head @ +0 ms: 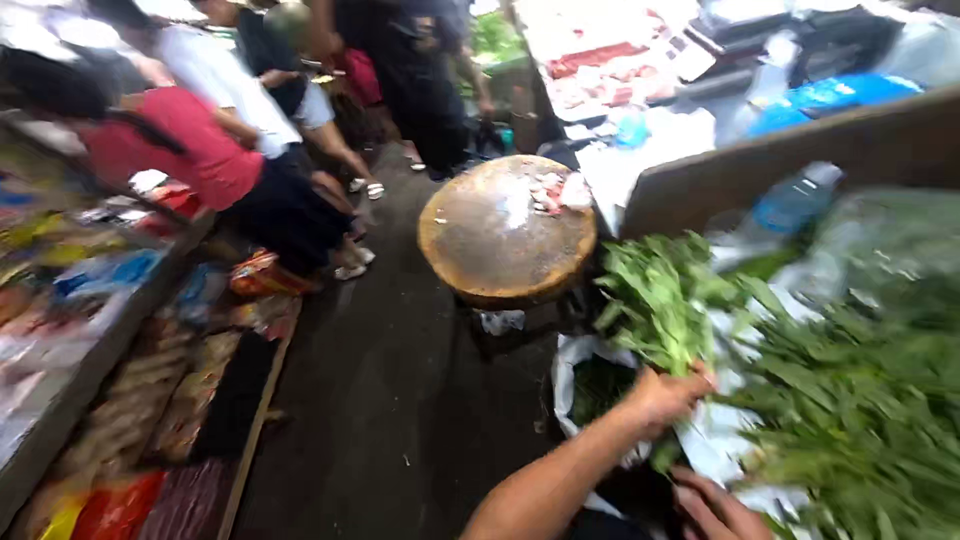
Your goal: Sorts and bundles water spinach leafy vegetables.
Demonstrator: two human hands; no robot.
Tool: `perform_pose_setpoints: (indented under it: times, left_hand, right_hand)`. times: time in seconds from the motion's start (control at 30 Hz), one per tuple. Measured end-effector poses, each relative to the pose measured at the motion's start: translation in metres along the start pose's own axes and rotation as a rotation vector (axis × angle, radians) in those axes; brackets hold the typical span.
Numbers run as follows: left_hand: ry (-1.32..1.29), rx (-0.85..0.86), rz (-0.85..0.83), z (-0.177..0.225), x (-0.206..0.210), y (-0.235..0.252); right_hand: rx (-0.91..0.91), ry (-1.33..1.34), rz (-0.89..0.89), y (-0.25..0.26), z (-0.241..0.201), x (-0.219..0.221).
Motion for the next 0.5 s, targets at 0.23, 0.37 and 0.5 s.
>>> perform_pose_setpoints:
  times: [0.23, 0.37, 0.5]
  left_hand:
    - [0.064, 0.051, -0.233, 0.02, -0.029, 0.025]
    - [0.076, 0.038, -0.231, 0.03, -0.031, 0.033]
    - [-0.13, 0.022, -0.361, 0.04, -0.031, 0.039]
  right_hand:
    - [0.283, -0.209, -0.089, -0.017, 0.046, 0.009]
    - [0.341, -0.006, 0.336, -0.061, 0.065, -0.001]
    - [0.341, 0.02, 0.819, -0.081, 0.078, -0.033]
Point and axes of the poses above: each hand's wrist, its own y-axis towards the middle knuckle, its own x-axis out of the palm, z = x × y, the point moved 3 cm from there along y, towards the middle knuckle
